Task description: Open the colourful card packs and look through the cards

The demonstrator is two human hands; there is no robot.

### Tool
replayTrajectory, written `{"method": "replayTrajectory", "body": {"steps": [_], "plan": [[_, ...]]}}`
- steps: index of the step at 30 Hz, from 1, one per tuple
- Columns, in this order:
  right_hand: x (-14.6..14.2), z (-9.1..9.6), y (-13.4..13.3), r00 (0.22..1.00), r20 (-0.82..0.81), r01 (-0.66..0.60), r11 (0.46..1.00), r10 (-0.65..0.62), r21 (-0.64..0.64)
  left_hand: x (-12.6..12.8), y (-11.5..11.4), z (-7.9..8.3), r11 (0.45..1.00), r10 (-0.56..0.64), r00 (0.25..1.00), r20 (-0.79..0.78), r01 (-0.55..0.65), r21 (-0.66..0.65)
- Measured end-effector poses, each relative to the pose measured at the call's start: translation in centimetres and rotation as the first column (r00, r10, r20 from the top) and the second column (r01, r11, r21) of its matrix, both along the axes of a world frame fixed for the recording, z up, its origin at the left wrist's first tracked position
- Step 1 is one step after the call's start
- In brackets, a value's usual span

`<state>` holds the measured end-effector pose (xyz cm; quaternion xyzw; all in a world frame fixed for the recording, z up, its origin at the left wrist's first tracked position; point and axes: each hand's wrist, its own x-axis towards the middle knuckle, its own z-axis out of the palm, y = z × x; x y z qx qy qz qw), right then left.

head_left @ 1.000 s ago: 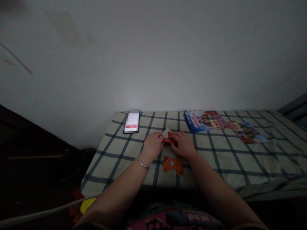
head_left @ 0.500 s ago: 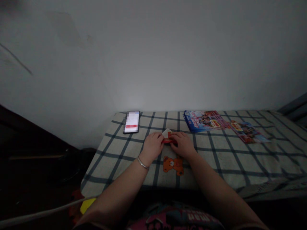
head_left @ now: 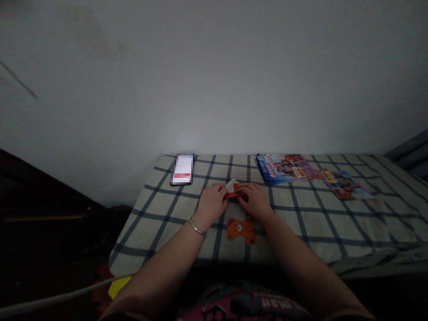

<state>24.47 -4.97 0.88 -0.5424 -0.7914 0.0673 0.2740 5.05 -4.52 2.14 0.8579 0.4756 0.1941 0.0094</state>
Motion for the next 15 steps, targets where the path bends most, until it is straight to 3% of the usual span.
{"method": "replayTrajectory", "body": {"steps": [5, 15], "plan": [[0.27, -0.12, 0.43, 0.999, -0.039, -0.001, 1.0, 0.001, 0.015, -0.04, 0.13, 0.24, 1.0, -0.01, 1.0, 0.025, 0.01, -0.018], [0.28, -0.43, 0.68, 1.0, -0.011, 0.006, 1.0, -0.006, 0.028, 0.25, -0.12, 0.61, 0.999, -0.019, 0.997, -0.074, 0.021, 0.028]]}}
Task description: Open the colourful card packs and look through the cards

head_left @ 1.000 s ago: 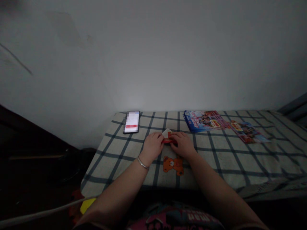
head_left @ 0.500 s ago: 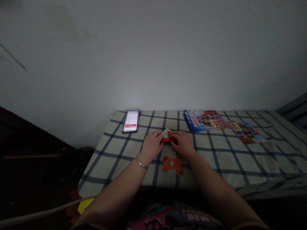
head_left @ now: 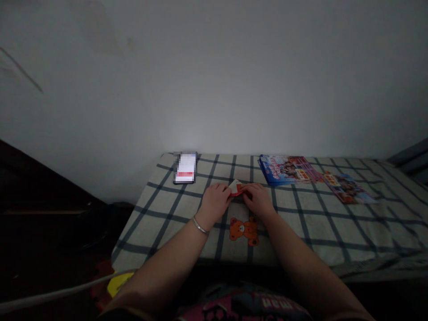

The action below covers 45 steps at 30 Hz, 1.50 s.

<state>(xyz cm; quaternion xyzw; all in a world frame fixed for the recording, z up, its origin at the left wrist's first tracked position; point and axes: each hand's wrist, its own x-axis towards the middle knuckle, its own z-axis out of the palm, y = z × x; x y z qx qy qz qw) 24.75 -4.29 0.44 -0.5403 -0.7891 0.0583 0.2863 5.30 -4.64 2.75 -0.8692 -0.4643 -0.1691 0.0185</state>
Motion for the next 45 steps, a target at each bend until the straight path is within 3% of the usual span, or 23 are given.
{"method": "replayTrajectory", "body": {"steps": [11, 25, 31, 36, 45], "plan": [[-0.1, 1.1, -0.9, 0.998, 0.042, -0.043, 0.999, 0.042, 0.015, 0.1, 0.4, -0.6, 0.997, 0.01, 0.997, -0.074, -0.005, 0.074], [0.9, 1.1, -1.0, 0.984, 0.122, -0.125, 0.991, 0.129, -0.042, 0.0, -0.2, 0.0, 1.0, -0.002, 0.998, -0.066, 0.004, 0.029], [1.9, 0.8, -0.7, 0.986, 0.026, -0.161, 0.981, 0.165, -0.108, -0.2, -0.2, 0.2, 1.0, -0.002, 0.999, -0.038, 0.003, 0.017], [1.7, 0.5, -0.4, 0.995, -0.061, -0.079, 0.993, 0.073, -0.089, -0.6, 0.2, 0.2, 0.999, -0.032, 0.999, 0.002, 0.032, -0.011], [0.7, 1.0, -0.9, 0.999, 0.049, -0.006, 1.0, 0.007, -0.013, -1.4, 0.8, -0.4, 0.998, -0.044, 0.989, 0.144, 0.05, -0.041]]}}
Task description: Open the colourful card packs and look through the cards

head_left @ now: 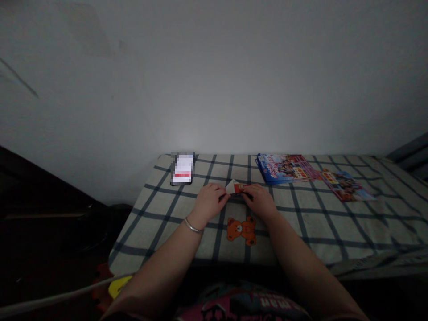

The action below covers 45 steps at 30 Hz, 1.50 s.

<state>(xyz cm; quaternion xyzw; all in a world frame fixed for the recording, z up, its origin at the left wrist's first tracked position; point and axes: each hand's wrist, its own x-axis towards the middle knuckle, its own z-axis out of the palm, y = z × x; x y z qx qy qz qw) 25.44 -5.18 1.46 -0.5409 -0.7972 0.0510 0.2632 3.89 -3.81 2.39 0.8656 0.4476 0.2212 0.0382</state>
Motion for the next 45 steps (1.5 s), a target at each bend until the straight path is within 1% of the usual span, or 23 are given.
{"method": "replayTrajectory", "body": {"steps": [5, 11, 15, 20, 22, 26, 28, 36, 42, 45], "plan": [[0.0, 0.1, 0.0, 1.0, 0.016, 0.006, 1.0, -0.006, 0.014, -0.4, 0.5, -0.6, 0.999, -0.029, 0.996, 0.079, 0.032, -0.038], [-0.1, 0.3, -0.2, 1.0, 0.017, 0.012, 1.0, -0.013, 0.017, -0.4, 0.7, -1.0, 0.998, -0.035, 0.996, 0.082, 0.039, -0.045], [0.0, 0.1, -0.1, 1.0, 0.009, 0.011, 1.0, -0.011, 0.004, -0.3, 0.7, -0.8, 0.997, -0.007, 0.994, 0.107, 0.016, -0.08], [0.0, -0.3, 0.2, 0.999, 0.019, 0.03, 0.999, -0.03, 0.018, 0.1, 0.2, -0.2, 0.994, 0.083, 0.989, 0.124, -0.073, -0.082], [-0.2, -0.2, 0.1, 0.999, 0.034, 0.036, 0.999, -0.037, 0.031, 0.4, 0.0, -0.1, 0.995, 0.085, 0.991, 0.106, -0.079, -0.064], [-0.5, -0.1, 0.0, 0.995, 0.078, 0.059, 0.997, -0.063, 0.047, 0.8, -0.2, -0.3, 0.999, 0.045, 0.999, 0.027, -0.044, -0.029], [-0.6, -0.1, 0.0, 0.992, 0.092, 0.08, 0.995, -0.085, 0.051, 1.0, -0.2, -0.5, 0.999, 0.036, 0.999, 0.022, -0.036, -0.019], [-1.2, -0.1, 0.7, 0.986, 0.098, 0.127, 0.99, -0.133, 0.061, 1.3, 0.0, -0.6, 0.996, 0.085, 0.996, 0.027, -0.084, -0.009], [-1.3, 0.1, 1.1, 0.975, 0.146, 0.169, 0.985, -0.171, 0.02, 1.5, 0.2, -0.7, 0.995, 0.096, 0.995, -0.031, -0.096, 0.004], [-1.2, 0.1, 1.5, 0.973, 0.124, 0.2, 0.979, -0.195, -0.033, 1.5, 0.2, -0.5, 0.995, 0.104, 0.992, -0.073, -0.104, -0.001]]}}
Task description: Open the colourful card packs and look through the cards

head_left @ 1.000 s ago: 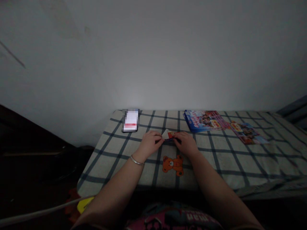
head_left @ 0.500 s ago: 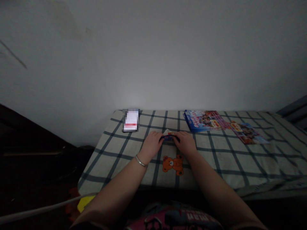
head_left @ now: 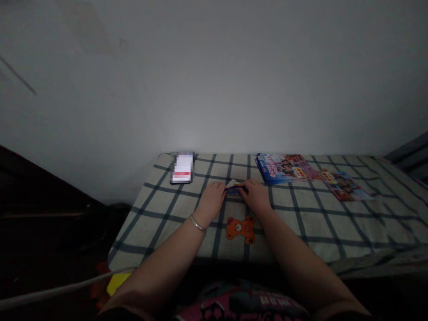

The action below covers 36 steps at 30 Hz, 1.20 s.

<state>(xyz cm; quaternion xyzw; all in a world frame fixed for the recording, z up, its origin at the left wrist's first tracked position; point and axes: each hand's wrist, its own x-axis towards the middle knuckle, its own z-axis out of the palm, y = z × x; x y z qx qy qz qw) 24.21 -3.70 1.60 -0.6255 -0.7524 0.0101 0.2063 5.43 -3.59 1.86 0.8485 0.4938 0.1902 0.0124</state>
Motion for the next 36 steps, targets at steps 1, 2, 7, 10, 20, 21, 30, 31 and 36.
{"method": "replayTrajectory", "body": {"steps": [1, 2, 7, 10, 20, 21, 30, 31, 36], "plan": [[0.04, 0.0, 0.18, 1.0, -0.024, 0.016, 1.0, -0.017, -0.024, 0.02, -0.01, 0.07, 1.0, 0.005, 1.0, -0.011, -0.005, 0.002], [0.09, -0.03, 0.36, 0.998, -0.05, 0.032, 0.998, -0.035, -0.051, 0.03, -0.03, 0.14, 1.0, 0.011, 1.0, -0.021, -0.011, 0.006], [0.28, -0.39, 0.91, 0.987, -0.15, 0.043, 0.997, -0.053, -0.065, 0.01, -0.01, 0.46, 0.999, 0.033, 0.997, -0.076, -0.031, 0.021], [0.4, -0.57, 0.84, 0.983, -0.177, 0.035, 0.998, -0.043, -0.051, -0.03, 0.03, 0.6, 0.999, 0.04, 0.995, -0.089, -0.038, 0.023], [0.81, -0.64, 0.18, 0.985, -0.173, 0.012, 0.998, -0.023, -0.062, -0.08, 0.12, 0.58, 0.998, 0.053, 0.998, -0.036, -0.052, 0.029], [0.74, -0.55, 0.19, 0.987, -0.158, 0.012, 0.998, -0.022, -0.063, -0.11, 0.21, 0.52, 0.998, 0.049, 0.999, -0.024, -0.048, 0.035], [0.37, -0.26, 0.31, 0.992, -0.122, 0.033, 0.998, -0.04, -0.062, -0.42, 0.31, -0.06, 0.995, -0.042, 0.999, 0.014, 0.041, 0.086], [0.4, -0.29, 0.35, 0.991, -0.129, 0.034, 0.998, -0.042, -0.062, -0.41, 0.24, -0.09, 0.995, -0.049, 0.999, 0.017, 0.048, 0.093], [0.49, -0.3, 0.45, 0.989, -0.137, 0.05, 0.996, -0.059, -0.07, -0.33, -0.09, -0.21, 0.993, -0.033, 0.999, 0.029, 0.029, 0.114]]}}
